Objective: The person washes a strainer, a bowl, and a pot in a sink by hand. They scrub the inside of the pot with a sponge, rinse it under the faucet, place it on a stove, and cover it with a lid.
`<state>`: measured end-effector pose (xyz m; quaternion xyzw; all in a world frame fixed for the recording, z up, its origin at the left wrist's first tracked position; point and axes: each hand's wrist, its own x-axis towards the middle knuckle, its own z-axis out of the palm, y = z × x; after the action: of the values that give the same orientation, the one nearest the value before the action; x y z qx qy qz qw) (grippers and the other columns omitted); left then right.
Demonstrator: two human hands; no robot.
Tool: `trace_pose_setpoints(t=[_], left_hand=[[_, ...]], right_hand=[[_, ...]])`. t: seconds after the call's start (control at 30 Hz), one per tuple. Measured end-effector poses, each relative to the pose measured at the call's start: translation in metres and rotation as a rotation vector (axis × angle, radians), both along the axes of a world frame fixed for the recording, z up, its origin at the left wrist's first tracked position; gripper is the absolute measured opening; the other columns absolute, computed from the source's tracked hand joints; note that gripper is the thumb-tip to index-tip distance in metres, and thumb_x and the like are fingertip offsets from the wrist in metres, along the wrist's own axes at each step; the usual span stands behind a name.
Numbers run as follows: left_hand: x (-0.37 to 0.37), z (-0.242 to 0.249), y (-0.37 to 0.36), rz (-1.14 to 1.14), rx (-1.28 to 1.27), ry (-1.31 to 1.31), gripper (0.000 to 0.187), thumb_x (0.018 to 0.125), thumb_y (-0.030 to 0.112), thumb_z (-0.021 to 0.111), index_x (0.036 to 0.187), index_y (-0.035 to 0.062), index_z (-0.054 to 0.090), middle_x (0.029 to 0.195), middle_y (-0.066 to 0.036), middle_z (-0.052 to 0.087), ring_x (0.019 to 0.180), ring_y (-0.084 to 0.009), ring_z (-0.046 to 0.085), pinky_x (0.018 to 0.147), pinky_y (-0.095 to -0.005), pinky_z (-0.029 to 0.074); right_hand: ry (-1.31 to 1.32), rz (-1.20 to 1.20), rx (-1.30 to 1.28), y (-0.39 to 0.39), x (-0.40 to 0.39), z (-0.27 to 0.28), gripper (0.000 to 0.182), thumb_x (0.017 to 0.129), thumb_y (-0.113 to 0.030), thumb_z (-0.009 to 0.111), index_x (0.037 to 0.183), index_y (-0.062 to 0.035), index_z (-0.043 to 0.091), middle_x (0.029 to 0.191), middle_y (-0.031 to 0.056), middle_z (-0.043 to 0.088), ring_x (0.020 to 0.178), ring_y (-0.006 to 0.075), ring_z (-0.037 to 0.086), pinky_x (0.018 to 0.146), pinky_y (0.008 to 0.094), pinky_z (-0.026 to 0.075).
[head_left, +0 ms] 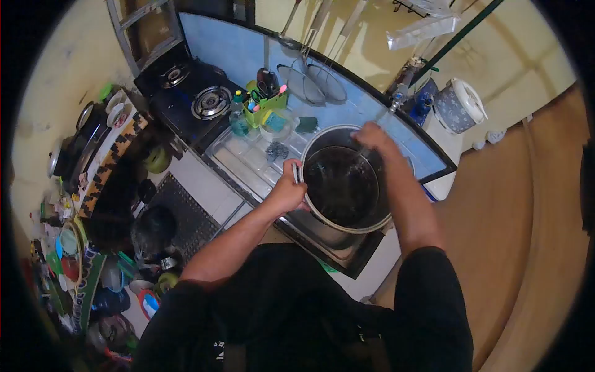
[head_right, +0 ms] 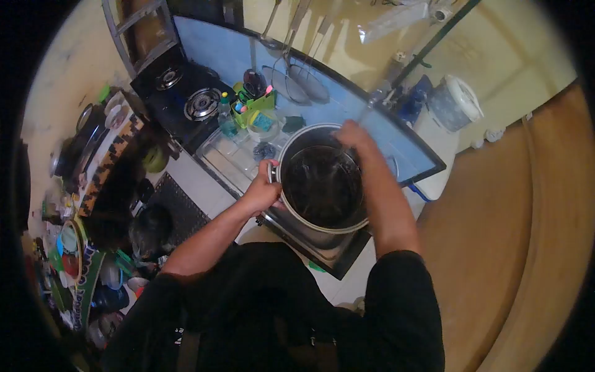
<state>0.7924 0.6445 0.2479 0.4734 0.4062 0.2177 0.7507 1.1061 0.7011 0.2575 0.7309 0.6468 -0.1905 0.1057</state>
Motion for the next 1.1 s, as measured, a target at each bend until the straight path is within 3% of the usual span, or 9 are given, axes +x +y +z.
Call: trace_pose_setpoints(t=[0.13, 0.23, 0.27, 0.4, 0.47, 0.7, 0.77, 0.93, 1.1], left_hand=[[0.009, -0.008, 0.005, -0.001, 0.004, -0.072, 0.055, 0.081, -0.008, 0.044, 0.126, 0.0162, 0.025, 0.1, -0.021, 0.05, 0.066, -0.0306, 0.065, 0.047, -0.0428, 0.058], [0.008, -0.011, 0.005, 0.065, 0.095, -0.111, 0.057, 0.081, -0.009, 0.044, 0.128, 0.0172, 0.025, 0.104, -0.019, 0.049, 0.071, -0.0294, 0.064, 0.047, -0.041, 0.059], [0.008, -0.01, 0.006, 0.058, 0.097, -0.111, 0.057, 0.081, -0.009, 0.044, 0.128, 0.0172, 0.025, 0.104, -0.019, 0.049, 0.071, -0.0294, 0.064, 0.047, -0.041, 0.059], [0.002, -0.011, 0.0, 0.083, 0.103, -0.101, 0.057, 0.081, -0.009, 0.044, 0.128, 0.0181, 0.026, 0.106, -0.018, 0.049, 0.07, -0.0265, 0.063, 0.044, -0.0365, 0.057], [-0.001, -0.015, -0.006, 0.094, 0.082, -0.122, 0.057, 0.081, -0.009, 0.044, 0.128, 0.0182, 0.025, 0.106, -0.018, 0.05, 0.07, -0.0256, 0.063, 0.043, -0.0351, 0.056], [-0.001, -0.009, -0.023, 0.094, 0.15, -0.112, 0.059, 0.081, -0.01, 0.045, 0.126, 0.0215, 0.023, 0.105, -0.017, 0.052, 0.073, -0.0248, 0.064, 0.048, -0.0354, 0.056], [0.006, -0.002, -0.026, 0.124, 0.106, -0.158, 0.058, 0.082, -0.01, 0.045, 0.125, 0.0215, 0.023, 0.106, -0.018, 0.051, 0.074, -0.0251, 0.064, 0.049, -0.0359, 0.056], [0.003, -0.001, -0.027, 0.239, 0.148, -0.14, 0.059, 0.081, -0.012, 0.043, 0.125, 0.0212, 0.021, 0.109, -0.018, 0.051, 0.075, -0.0242, 0.064, 0.051, -0.0331, 0.056], [0.0, 0.009, -0.027, 0.264, 0.265, -0.07, 0.058, 0.08, -0.012, 0.042, 0.126, 0.0179, 0.02, 0.108, -0.021, 0.052, 0.078, -0.0256, 0.065, 0.054, -0.0339, 0.058]], right_hand=[[0.226, -0.129, 0.447, 0.003, -0.09, -0.066, 0.038, 0.093, -0.038, 0.051, 0.097, -0.0033, 0.067, 0.084, 0.0183, 0.066, 0.074, 0.0346, 0.063, 0.068, 0.0462, 0.05], [1.432, -0.728, -0.078, -0.047, -0.145, -0.077, 0.043, 0.095, -0.044, 0.048, 0.102, -0.0054, 0.065, 0.094, 0.0057, 0.063, 0.079, 0.0167, 0.057, 0.075, 0.0386, 0.047], [1.501, -0.626, -0.229, -0.083, -0.162, -0.035, 0.056, 0.096, -0.054, 0.041, 0.111, -0.0048, 0.063, 0.108, 0.006, 0.063, 0.091, 0.018, 0.057, 0.082, 0.0376, 0.046], [1.052, -0.283, -0.501, -0.152, -0.13, -0.011, 0.081, 0.093, -0.067, 0.03, 0.14, -0.0023, 0.041, 0.136, 0.0199, 0.049, 0.126, 0.0291, 0.046, 0.108, 0.0373, 0.032], [0.354, 0.039, -0.542, -0.164, -0.1, -0.01, 0.083, 0.093, -0.068, 0.028, 0.139, 0.0001, 0.041, 0.14, 0.0239, 0.044, 0.132, 0.0347, 0.041, 0.111, 0.0392, 0.028], [0.21, -0.041, -0.635, -0.165, -0.084, -0.016, 0.066, 0.092, -0.06, 0.038, 0.126, -0.008, 0.059, 0.129, 0.0197, 0.056, 0.124, 0.0359, 0.05, 0.106, 0.0468, 0.035], [-0.224, 0.297, -0.463, -0.155, -0.034, -0.05, 0.05, 0.089, -0.05, 0.048, 0.112, -0.0097, 0.068, 0.119, 0.0138, 0.064, 0.117, 0.0299, 0.056, 0.098, 0.0484, 0.041], [-0.647, 0.32, -0.289, -0.121, -0.058, -0.015, 0.031, 0.085, -0.036, 0.056, 0.103, -0.0176, 0.073, 0.11, 0.0051, 0.069, 0.11, 0.023, 0.061, 0.091, 0.0419, 0.043], [-0.57, 0.164, -0.116, -0.098, -0.052, -0.048, 0.033, 0.084, -0.031, 0.056, 0.105, -0.0123, 0.072, 0.113, 0.0095, 0.068, 0.102, 0.0255, 0.066, 0.09, 0.046, 0.046]])
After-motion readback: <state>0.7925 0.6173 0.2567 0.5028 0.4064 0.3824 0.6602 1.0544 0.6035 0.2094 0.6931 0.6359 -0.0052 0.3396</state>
